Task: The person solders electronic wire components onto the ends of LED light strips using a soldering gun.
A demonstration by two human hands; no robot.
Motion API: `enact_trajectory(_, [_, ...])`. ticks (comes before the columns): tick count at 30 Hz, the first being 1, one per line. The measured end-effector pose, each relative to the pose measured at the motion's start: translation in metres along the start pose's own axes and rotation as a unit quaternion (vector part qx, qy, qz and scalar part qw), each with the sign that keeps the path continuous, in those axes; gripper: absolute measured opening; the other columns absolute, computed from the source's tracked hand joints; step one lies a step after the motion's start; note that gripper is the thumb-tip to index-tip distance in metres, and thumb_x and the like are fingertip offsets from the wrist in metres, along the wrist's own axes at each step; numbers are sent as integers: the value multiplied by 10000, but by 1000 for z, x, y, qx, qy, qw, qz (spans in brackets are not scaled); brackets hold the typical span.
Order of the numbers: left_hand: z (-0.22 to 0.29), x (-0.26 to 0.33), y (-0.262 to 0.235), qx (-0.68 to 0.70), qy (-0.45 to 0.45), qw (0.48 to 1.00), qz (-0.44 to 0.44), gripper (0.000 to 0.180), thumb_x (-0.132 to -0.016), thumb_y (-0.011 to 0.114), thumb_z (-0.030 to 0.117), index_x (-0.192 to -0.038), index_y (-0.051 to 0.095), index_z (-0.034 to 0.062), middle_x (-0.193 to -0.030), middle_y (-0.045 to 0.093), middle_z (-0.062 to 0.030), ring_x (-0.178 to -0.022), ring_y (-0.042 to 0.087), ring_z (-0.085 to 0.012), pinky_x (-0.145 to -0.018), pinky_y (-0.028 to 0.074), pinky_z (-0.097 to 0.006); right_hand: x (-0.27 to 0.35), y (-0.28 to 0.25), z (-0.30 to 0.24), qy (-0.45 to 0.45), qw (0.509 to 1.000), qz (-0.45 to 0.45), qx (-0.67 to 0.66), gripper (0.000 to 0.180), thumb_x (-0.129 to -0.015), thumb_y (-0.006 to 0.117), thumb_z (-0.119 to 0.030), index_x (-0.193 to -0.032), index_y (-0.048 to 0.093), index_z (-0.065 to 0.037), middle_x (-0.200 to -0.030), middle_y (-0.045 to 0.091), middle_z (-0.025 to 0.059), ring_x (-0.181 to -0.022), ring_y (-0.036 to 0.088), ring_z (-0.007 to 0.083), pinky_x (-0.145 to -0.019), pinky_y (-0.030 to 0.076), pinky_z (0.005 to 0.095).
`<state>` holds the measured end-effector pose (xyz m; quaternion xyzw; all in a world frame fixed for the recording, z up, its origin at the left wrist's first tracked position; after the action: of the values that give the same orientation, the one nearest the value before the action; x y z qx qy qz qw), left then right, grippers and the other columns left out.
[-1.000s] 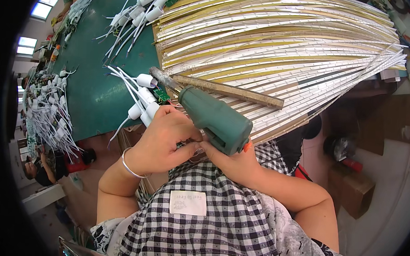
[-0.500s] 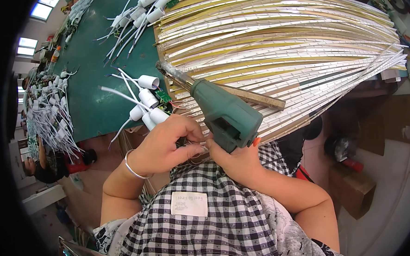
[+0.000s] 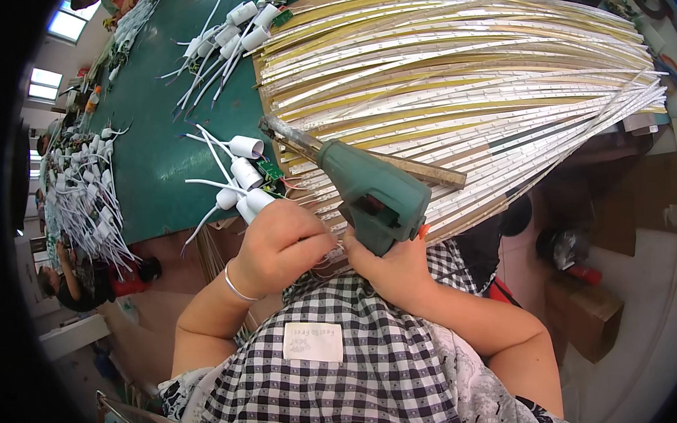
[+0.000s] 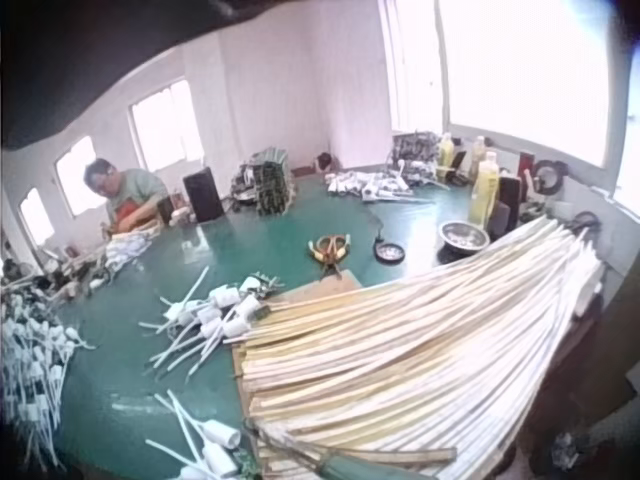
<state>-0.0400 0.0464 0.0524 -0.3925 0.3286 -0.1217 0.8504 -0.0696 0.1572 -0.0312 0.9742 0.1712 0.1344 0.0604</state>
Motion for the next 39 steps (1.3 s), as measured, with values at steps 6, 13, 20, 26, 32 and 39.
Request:
enact_trajectory(6, [11,1,-4,-55,51,996,51,207,-621,649,85,-823,619,55,-796,592,-47,-684,587,-202,-607,452,-313,2,0,1,5,1000,-3,-1,201,-762,648,-35,-946,586,17,-859,611,34,-772,556,92,-675,466,253])
enact_trajectory(13, [17,4,-8,-120,76,987,70,176,-654,657,91,-827,630,87,-799,608,-14,-704,609,-170,-621,425,-283,4,-3,0,26,999,-29,16,250,-790,629,-26,-1024,551,14,-897,606,45,-741,573,85,-626,472,217])
enact_trajectory(20, [10,5,-8,-78,47,994,65,171,-662,646,114,-831,634,89,-808,615,-15,-718,614,-176,-657,435,-293,4,3,2,46,998,-43,-4,214,-782,659,-75,-966,580,-2,-873,621,37,-786,582,102,-696,478,256])
enact_trajectory(26, [13,8,-3,-94,72,991,53,202,-652,647,112,-852,628,93,-825,620,-17,-739,611,-185,-649,455,-313,3,5,2,-13,999,-46,4,212,-780,653,-70,-965,573,-5,-865,613,32,-764,577,96,-680,477,253])
enact_trajectory(32, [18,12,-2,-129,92,985,72,222,-637,660,103,-856,625,95,-838,612,-18,-739,600,-182,-634,470,-301,4,4,-1,3,1000,-14,-18,209,-774,653,-70,-956,578,0,-855,614,31,-760,573,87,-663,475,246])
enact_trajectory(39, [21,20,-47,-240,61,968,53,161,-679,690,87,-832,641,86,-860,608,-15,-773,591,-169,-638,482,-302,6,0,9,73,997,-24,-11,173,-775,651,-39,-930,587,3,-826,615,31,-746,575,87,-649,470,241])
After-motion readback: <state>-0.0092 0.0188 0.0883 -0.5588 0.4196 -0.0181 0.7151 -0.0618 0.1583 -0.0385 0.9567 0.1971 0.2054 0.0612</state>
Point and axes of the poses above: each hand's wrist, its own x-axis away from the middle knuckle, its own y-axis out of the palm, z = x × y, the point moved 9 cm from there along -x, towards the middle knuckle
